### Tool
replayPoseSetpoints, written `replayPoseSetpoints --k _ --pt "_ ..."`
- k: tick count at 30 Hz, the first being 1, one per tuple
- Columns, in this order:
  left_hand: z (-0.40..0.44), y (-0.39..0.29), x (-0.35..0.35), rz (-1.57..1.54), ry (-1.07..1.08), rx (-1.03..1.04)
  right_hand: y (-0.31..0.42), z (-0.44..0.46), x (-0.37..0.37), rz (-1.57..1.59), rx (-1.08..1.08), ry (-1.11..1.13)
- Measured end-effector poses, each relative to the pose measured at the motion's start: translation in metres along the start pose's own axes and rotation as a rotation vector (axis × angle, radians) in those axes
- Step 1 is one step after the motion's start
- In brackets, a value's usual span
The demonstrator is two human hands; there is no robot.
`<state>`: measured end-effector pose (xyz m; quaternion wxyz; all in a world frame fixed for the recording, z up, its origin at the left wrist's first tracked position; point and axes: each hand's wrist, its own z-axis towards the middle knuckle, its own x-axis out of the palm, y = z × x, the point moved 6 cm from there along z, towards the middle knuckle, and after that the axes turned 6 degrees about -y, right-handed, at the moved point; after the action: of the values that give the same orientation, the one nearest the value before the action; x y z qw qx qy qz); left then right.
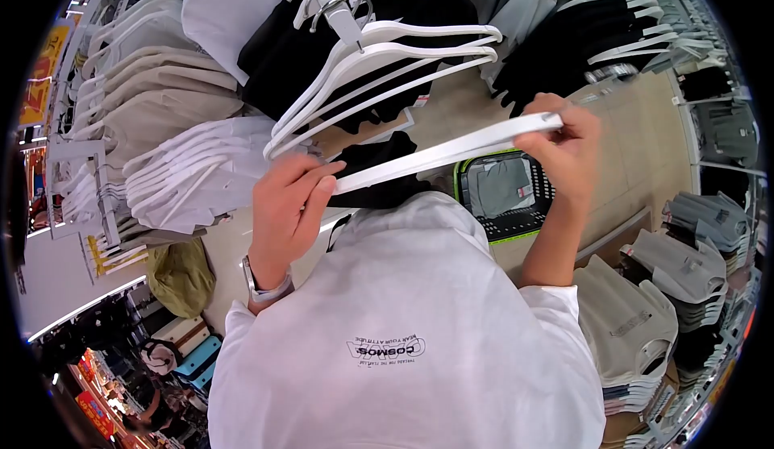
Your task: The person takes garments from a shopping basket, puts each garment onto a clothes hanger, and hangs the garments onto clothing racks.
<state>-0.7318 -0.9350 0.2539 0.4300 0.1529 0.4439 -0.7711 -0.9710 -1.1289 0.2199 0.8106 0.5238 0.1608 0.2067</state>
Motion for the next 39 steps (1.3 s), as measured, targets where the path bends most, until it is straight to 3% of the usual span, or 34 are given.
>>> replayPoseSetpoints --k 3,6,13,15,18,20,22,24,25,26,28,32,33,34,36,39 --pt "0.0 -0.006 0.004 0.088 0.065 -0.176 0.004 -0.002 0.031 -0.001 0.039 -0.052" --pt "0.003 -0.012 0.008 0.129 -0.057 -0.204 0.003 -0.008 0.062 -0.096 -0.037 0.035" --pt "0.001 -0.018 0.025 0.137 0.045 -0.359 0.002 -0.022 0.108 -0.119 0.168 0.093" --pt "0.0 -0.014 0.028 0.15 0.046 -0.351 0.002 -0.023 0.109 -0.133 0.06 0.124" --pt "-0.006 -0.004 0.024 0.156 0.029 -0.372 0.001 -0.018 0.093 0.08 0.232 -0.037" --pt "-0.008 0.002 0.016 0.148 0.042 -0.383 -0.034 -0.017 0.059 -0.101 0.404 -0.038" --pt "-0.008 0.006 0.009 0.135 0.086 -0.377 -0.083 -0.019 0.025 -0.166 0.42 -0.093" --pt "-0.006 0.001 0.007 0.11 0.111 -0.346 -0.133 -0.031 0.011 -0.029 0.689 0.153" --pt "-0.007 -0.003 0.009 0.092 0.138 -0.348 -0.148 -0.04 0.031 0.054 0.73 0.4" --pt "-0.008 -0.005 0.011 0.073 0.168 -0.352 -0.146 -0.048 0.055 0.139 0.766 0.648" --pt "-0.009 -0.013 0.02 0.056 0.238 -0.231 -0.137 -0.064 0.09 0.267 0.989 0.909" --pt "-0.014 -0.023 0.029 0.039 0.351 -0.184 -0.146 -0.065 0.147 -0.14 0.755 1.135" --pt "-0.014 -0.024 0.03 0.035 0.351 -0.18 -0.158 -0.067 0.163 -0.129 0.528 1.148" --pt "-0.014 -0.024 0.03 0.032 0.351 -0.174 -0.164 -0.072 0.174 -0.139 0.568 1.171" --pt "-0.017 -0.022 0.027 0.047 0.343 -0.178 -0.169 -0.074 0.18 -0.41 0.323 1.175" --pt "-0.023 -0.011 0.012 0.075 0.329 -0.227 -0.167 -0.065 0.164 -0.228 0.381 1.052"
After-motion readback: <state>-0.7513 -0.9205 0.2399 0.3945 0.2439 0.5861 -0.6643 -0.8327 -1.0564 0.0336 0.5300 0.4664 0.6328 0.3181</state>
